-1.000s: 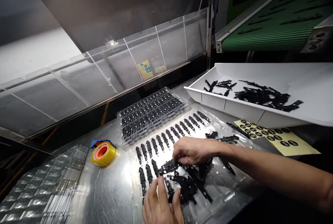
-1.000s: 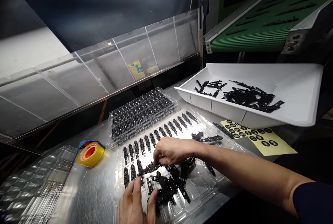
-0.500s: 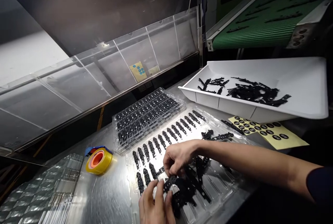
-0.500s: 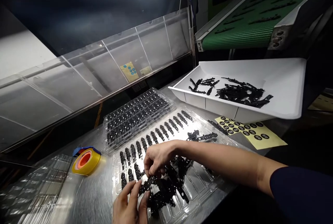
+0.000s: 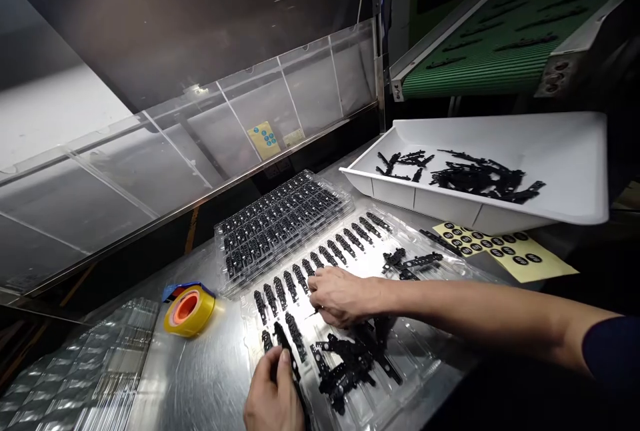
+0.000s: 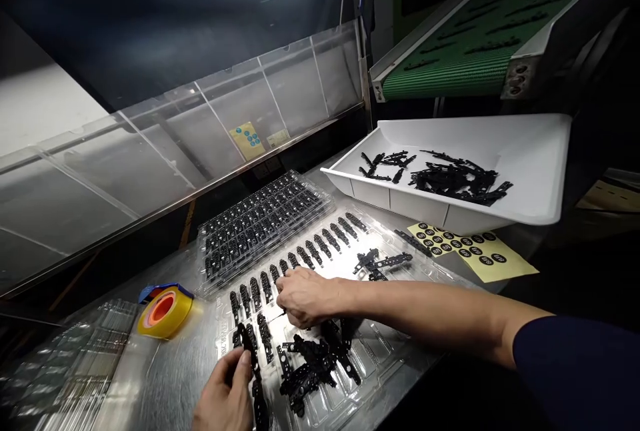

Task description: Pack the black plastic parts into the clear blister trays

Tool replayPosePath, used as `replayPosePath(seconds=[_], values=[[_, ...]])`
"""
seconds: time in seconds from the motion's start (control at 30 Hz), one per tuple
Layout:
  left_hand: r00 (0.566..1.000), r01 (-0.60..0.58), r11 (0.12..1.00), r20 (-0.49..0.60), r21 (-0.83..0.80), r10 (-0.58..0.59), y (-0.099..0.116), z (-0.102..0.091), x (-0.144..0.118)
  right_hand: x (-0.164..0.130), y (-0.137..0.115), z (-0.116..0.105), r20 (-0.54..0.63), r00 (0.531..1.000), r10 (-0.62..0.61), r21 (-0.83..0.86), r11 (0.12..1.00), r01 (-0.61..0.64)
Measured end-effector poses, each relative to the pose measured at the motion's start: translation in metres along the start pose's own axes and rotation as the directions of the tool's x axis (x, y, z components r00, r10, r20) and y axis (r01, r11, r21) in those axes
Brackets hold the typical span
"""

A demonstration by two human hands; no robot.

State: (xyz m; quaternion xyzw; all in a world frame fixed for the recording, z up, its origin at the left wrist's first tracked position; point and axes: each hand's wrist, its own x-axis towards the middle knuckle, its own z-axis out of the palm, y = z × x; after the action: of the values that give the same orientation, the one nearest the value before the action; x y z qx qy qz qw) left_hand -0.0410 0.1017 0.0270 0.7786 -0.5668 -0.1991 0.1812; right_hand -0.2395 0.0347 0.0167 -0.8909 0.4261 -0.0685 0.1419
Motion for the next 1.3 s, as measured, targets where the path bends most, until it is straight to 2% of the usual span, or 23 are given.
replayPosePath(seconds=[0.03, 0.1, 0.17, 0.23, 0.33, 0.47, 0.57, 0.67, 0.83, 0.93, 1.0, 1.07, 1.2, 1.3], values=[[0.996, -0.020, 0.998, 0.092, 0.064, 0.014, 0.010, -0.001, 0.009, -0.005, 0.002, -0.005, -0.004, 1.000, 0.013, 0.021, 1.000, -0.013], [0.982, -0.073, 0.989, 0.180, 0.128, 0.049, 0.030, 0.002, 0.026, -0.016, 0.006, -0.013, 0.031, 0.999, 0.042, 0.089, 0.995, -0.045], [0.975, -0.104, 0.978, 0.211, 0.179, 0.065, 0.045, 0.008, 0.039, -0.028, 0.011, -0.016, 0.055, 0.997, 0.048, 0.131, 0.990, -0.055], [0.970, -0.123, 0.961, 0.232, 0.248, 0.064, 0.053, 0.016, 0.046, -0.038, 0.016, -0.016, 0.010, 1.000, 0.026, 0.148, 0.989, -0.027], [0.972, -0.138, 0.928, 0.229, 0.346, 0.060, 0.055, 0.024, 0.044, -0.049, 0.024, -0.013, -0.096, 0.995, 0.008, 0.253, 0.967, 0.017], [0.980, -0.181, 0.879, 0.152, 0.441, 0.125, 0.049, 0.029, 0.035, -0.054, 0.032, -0.016, -0.158, 0.982, 0.100, 0.400, 0.916, -0.029], [0.963, -0.266, 0.851, 0.167, 0.452, 0.213, 0.045, 0.030, 0.033, -0.047, 0.031, -0.024, -0.130, 0.981, 0.143, 0.443, 0.893, -0.071], [0.948, -0.311, 0.839, 0.204, 0.446, 0.243, 0.042, 0.030, 0.033, -0.026, 0.028, -0.030, -0.025, 0.986, 0.163, 0.499, 0.857, -0.129], [0.950, -0.308, 0.837, 0.198, 0.453, 0.242, 0.037, 0.030, 0.036, 0.022, 0.026, -0.016, 0.109, 0.993, -0.033, 0.406, 0.914, -0.014], [0.950, -0.311, 0.838, 0.184, 0.448, 0.254, 0.034, 0.031, 0.036, 0.035, 0.022, 0.001, 0.050, 0.998, 0.024, 0.353, 0.935, -0.040], [0.949, -0.314, 0.840, 0.178, 0.443, 0.261, 0.033, 0.032, 0.037, 0.034, 0.019, 0.010, -0.024, 0.994, 0.108, 0.323, 0.942, -0.094], [0.948, -0.318, 0.840, 0.175, 0.440, 0.267, 0.032, 0.032, 0.038, 0.029, 0.016, 0.017, -0.051, 0.989, 0.138, 0.290, 0.950, -0.118], [0.947, -0.323, 0.836, 0.161, 0.444, 0.280, 0.029, 0.033, 0.040, 0.019, 0.016, 0.024, -0.075, 0.997, -0.007, 0.175, 0.984, 0.020], [0.943, -0.333, 0.828, 0.145, 0.451, 0.300, 0.028, 0.033, 0.039, 0.012, 0.014, 0.025, -0.089, 0.994, -0.064, 0.037, 0.997, 0.068]])
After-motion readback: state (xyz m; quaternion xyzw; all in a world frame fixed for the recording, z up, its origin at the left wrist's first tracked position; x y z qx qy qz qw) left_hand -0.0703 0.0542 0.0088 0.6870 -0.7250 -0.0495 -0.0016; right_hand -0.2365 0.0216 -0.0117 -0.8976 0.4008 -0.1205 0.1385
